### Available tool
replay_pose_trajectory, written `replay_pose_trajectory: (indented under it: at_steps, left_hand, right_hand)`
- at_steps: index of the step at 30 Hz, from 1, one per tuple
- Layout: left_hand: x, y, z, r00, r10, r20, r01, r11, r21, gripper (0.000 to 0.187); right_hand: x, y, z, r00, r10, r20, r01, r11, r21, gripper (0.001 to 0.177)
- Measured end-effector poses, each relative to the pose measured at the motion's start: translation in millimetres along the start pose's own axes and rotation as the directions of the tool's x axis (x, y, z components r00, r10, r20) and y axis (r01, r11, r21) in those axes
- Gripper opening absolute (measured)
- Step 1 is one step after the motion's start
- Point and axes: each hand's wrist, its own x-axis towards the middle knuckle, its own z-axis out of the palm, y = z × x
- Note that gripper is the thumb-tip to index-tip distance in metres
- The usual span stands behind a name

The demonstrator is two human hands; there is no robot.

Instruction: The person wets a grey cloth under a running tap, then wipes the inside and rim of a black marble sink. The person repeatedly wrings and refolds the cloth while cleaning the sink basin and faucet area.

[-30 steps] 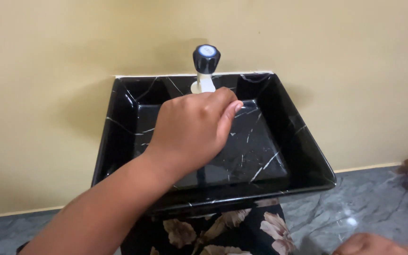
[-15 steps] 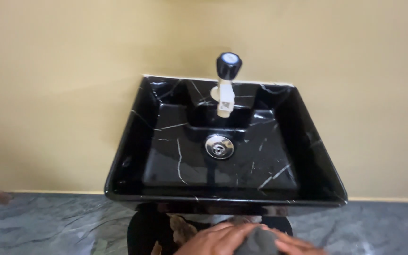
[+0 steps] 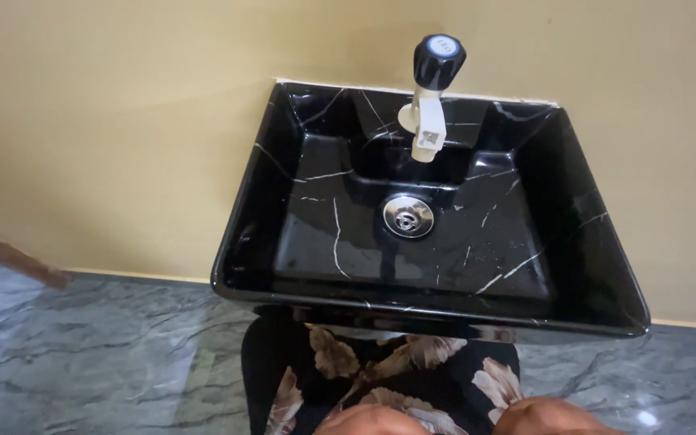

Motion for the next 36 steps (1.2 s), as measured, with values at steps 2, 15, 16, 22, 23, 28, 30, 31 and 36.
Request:
replay_pose_trajectory:
  at_steps: [2,15,16,22,23,28,30,31,36]
  left_hand:
    - [9,15,-2,1.0,0.018,-0.003,-0.018,1.0,-0.006,0.016]
    - [22,-3,-15,0.906,-0.362,-0.221,0.318,0.924,-0.213,0.013]
    - [21,-3,-14,0.887,-0.392,-0.245,0.358,0.918,-0.17,0.016]
    - [21,1,-13,0.85,-0.353,-0.392,0.375,0.927,-0.024,0.026]
    - [20,0,-10,0.85,-0.303,-0.43,0.34,0.94,0.008,0.025]
    - [-10,-34,-13,0.918,0.092,-0.386,-0.046,0.991,0.129,0.014]
    - [-33,-60,-20,0.912,0.111,-0.394,-0.06,0.988,0.14,0.011]
    - [-45,-73,-23,0.907,0.08,-0.414,-0.024,0.99,0.138,0.01]
    - [-76,-95,-54,0.931,0.318,-0.182,-0.252,0.915,0.314,0.02]
  right_hand:
    - [7,1,-6,0.999,-0.003,0.048,-0.001,0.997,0.077,0.04]
    - [64,-61,-13,0.67,0.74,-0.065,-0.306,0.355,0.883,0.054]
    - [67,-61,-8,0.681,0.731,-0.04,-0.27,0.301,0.915,0.053]
    - [62,-64,16,0.866,0.31,-0.393,-0.313,0.948,0.057,0.023]
    - [62,-58,15,0.811,0.439,-0.388,-0.395,0.899,0.191,0.028]
    - [47,-31,15,0.727,0.638,-0.252,-0.548,0.761,0.348,0.046]
    - [44,-12,24,0.882,0.47,-0.019,-0.299,0.59,0.75,0.037]
    - [41,-5,24,0.943,0.331,0.045,-0.187,0.412,0.892,0.04]
    - [23,8,-1,0.987,0.133,0.086,-0.148,0.971,0.189,0.033]
